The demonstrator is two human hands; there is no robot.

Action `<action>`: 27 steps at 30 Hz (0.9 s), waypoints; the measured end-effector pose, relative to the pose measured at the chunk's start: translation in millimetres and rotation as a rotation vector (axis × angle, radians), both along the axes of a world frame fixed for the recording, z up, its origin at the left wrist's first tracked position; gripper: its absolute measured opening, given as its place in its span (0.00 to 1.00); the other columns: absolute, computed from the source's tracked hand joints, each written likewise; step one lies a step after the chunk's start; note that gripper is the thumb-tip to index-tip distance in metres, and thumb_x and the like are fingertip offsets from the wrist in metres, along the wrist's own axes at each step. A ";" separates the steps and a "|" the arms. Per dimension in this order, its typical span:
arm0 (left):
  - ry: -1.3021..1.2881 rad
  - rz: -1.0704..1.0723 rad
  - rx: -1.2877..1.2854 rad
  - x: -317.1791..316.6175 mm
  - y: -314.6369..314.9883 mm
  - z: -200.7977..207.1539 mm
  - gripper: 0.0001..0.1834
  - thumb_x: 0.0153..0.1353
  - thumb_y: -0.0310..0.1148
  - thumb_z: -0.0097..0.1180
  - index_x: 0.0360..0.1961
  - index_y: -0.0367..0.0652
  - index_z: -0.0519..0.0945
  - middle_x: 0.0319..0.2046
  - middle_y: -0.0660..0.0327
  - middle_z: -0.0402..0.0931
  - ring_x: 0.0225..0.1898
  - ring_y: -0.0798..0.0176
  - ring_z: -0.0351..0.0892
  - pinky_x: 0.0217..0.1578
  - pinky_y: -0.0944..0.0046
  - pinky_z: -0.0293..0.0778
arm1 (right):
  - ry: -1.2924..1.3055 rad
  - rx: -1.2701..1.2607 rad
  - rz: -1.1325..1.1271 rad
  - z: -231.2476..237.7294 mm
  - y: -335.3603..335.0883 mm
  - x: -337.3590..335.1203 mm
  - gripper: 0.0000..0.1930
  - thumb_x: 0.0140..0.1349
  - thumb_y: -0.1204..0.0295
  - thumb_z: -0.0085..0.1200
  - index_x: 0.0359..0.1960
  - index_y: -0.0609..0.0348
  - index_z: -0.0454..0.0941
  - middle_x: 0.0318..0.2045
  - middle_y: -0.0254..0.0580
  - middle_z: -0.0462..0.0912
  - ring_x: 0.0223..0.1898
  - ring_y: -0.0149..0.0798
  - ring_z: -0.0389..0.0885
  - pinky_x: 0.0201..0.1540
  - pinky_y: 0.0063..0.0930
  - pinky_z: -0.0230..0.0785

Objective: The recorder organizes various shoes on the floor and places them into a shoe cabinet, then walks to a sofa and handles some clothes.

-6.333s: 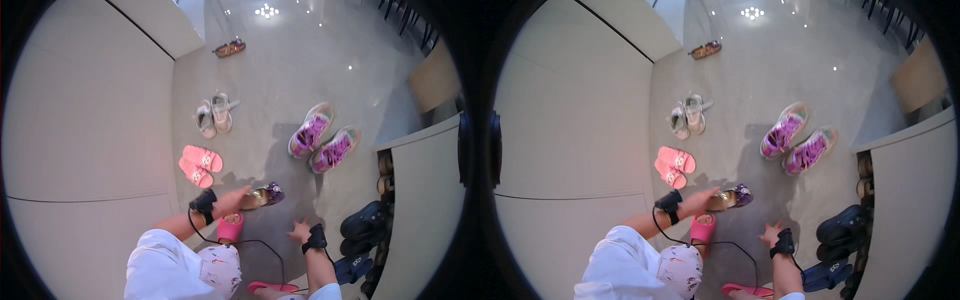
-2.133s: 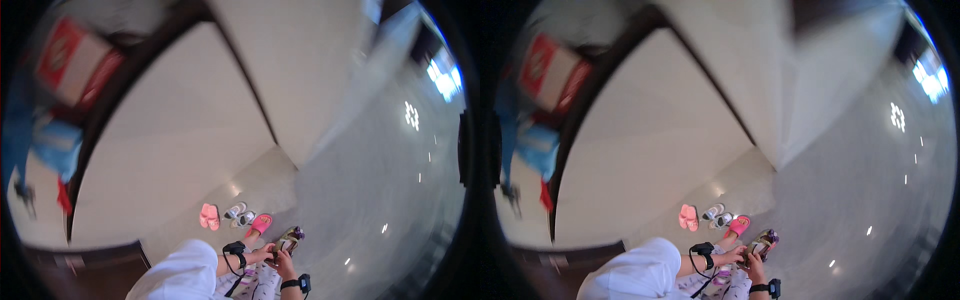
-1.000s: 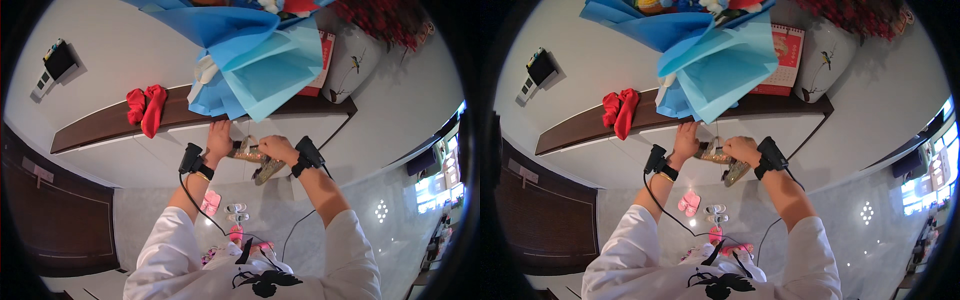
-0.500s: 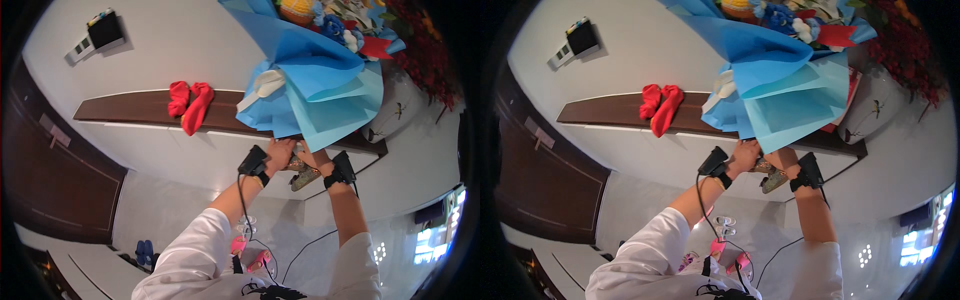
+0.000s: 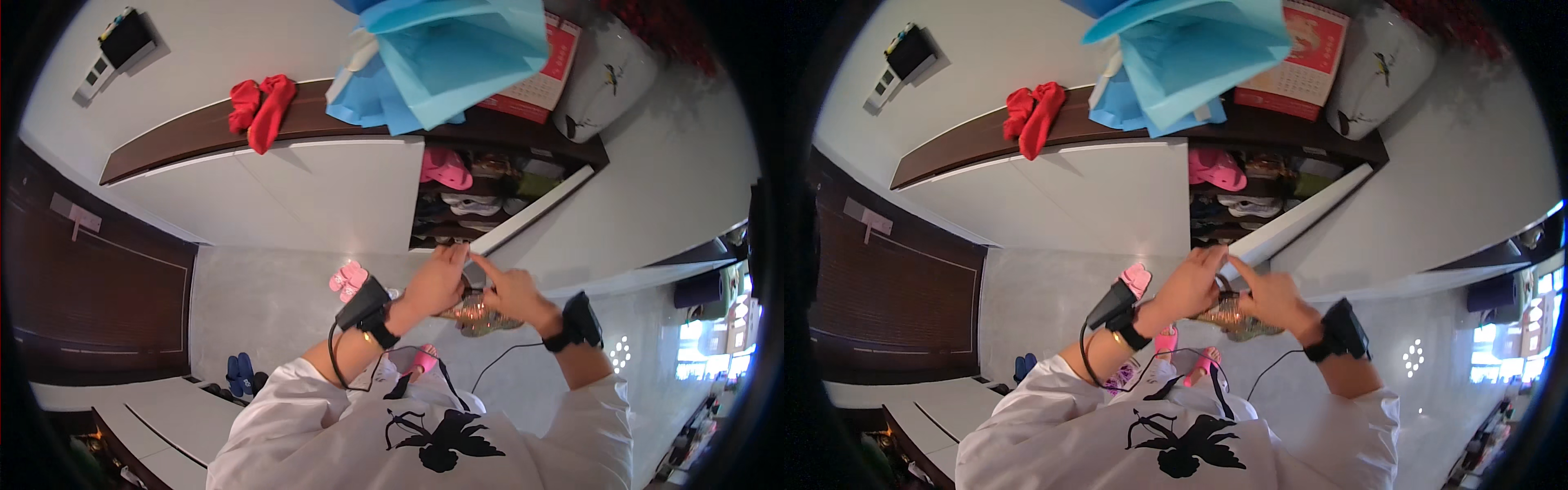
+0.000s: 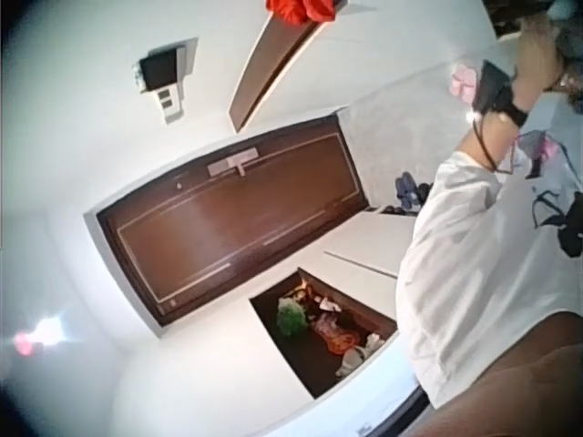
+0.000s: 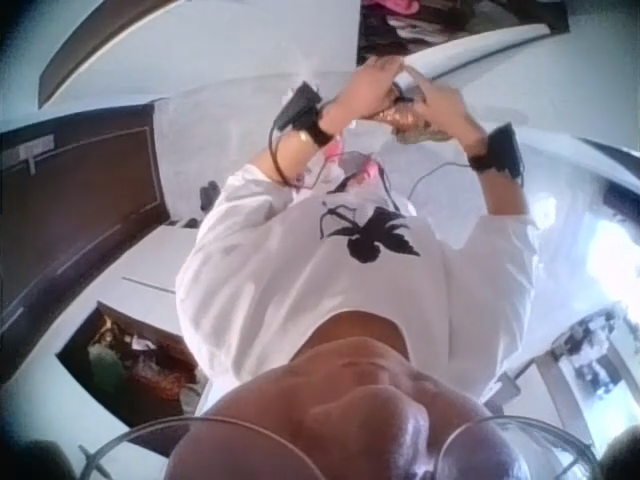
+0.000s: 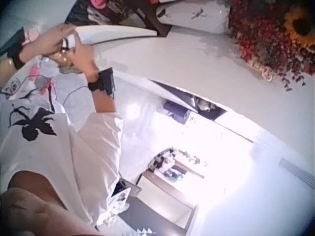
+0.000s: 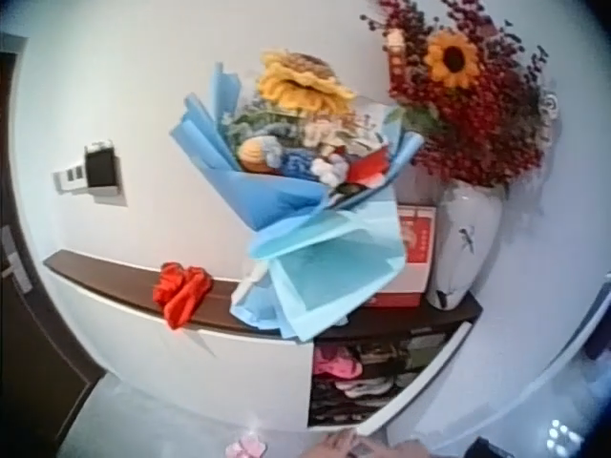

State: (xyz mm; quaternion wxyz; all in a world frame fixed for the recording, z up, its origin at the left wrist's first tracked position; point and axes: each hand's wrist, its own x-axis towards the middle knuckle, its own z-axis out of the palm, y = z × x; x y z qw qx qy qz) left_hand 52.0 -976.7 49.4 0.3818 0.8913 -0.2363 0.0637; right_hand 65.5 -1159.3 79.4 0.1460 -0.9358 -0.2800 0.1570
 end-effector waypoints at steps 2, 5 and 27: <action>0.043 -0.028 0.005 -24.5 -20.1 -0.1 0.31 0.39 0.21 0.49 0.50 0.24 0.58 0.40 0.41 0.68 0.43 0.43 0.67 0.47 0.54 0.64 | 0.070 0.118 -0.088 -0.6 -22.7 -35.9 0.27 0.49 0.64 0.46 0.54 0.47 0.61 0.18 0.53 0.75 0.22 0.54 0.75 0.28 0.47 0.66; 0.094 -0.117 -0.086 -49.0 -47.8 -7.5 0.30 0.41 0.21 0.47 0.51 0.29 0.61 0.40 0.43 0.69 0.43 0.44 0.68 0.46 0.54 0.65 | 0.098 0.134 -0.176 -15.8 -60.5 -84.3 0.10 0.49 0.64 0.46 0.34 0.48 0.72 0.17 0.49 0.76 0.22 0.53 0.75 0.27 0.46 0.66; -0.566 -0.117 1.029 175.0 39.6 -31.5 0.13 0.47 0.31 0.45 0.31 0.41 0.78 0.35 0.56 0.75 0.53 0.50 0.62 0.61 0.47 0.43 | 0.021 0.126 -0.524 -39.7 -12.2 -56.6 0.24 0.47 0.44 0.51 0.29 0.54 0.74 0.23 0.50 0.78 0.30 0.52 0.78 0.30 0.43 0.69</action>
